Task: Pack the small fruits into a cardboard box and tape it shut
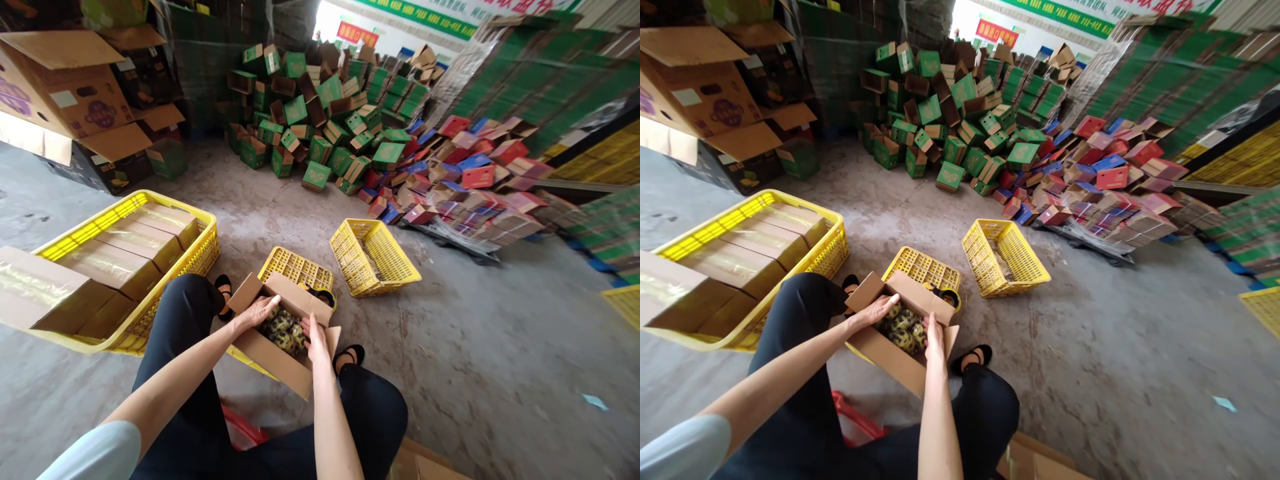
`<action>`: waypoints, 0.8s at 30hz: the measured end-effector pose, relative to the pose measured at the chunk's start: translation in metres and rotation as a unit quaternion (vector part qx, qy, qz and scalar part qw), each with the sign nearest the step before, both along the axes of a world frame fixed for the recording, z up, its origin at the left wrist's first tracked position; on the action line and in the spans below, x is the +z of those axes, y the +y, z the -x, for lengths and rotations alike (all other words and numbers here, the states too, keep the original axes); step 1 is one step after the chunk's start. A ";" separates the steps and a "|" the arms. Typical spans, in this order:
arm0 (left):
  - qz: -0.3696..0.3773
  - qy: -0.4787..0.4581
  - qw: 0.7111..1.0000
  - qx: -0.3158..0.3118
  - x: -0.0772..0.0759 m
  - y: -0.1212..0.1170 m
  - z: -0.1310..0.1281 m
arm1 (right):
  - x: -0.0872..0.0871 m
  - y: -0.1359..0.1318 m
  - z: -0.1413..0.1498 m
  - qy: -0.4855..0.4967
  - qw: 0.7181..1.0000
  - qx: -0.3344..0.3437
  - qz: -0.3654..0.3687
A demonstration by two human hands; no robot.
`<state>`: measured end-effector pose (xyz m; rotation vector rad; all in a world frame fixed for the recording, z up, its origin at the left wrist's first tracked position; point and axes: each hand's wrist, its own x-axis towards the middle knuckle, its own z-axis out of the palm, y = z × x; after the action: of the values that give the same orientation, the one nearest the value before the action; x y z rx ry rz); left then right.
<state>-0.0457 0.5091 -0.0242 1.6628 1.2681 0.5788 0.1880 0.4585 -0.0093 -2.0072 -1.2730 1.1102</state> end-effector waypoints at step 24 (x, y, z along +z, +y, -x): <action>-0.008 0.019 0.999 -0.026 0.000 -0.010 -0.004 | -0.002 -0.022 0.012 -0.183 0.982 0.050 0.004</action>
<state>-0.0416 0.4986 -0.0241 1.7214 1.2470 0.5298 0.1756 0.4361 -0.0111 -2.2458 -1.5649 0.8111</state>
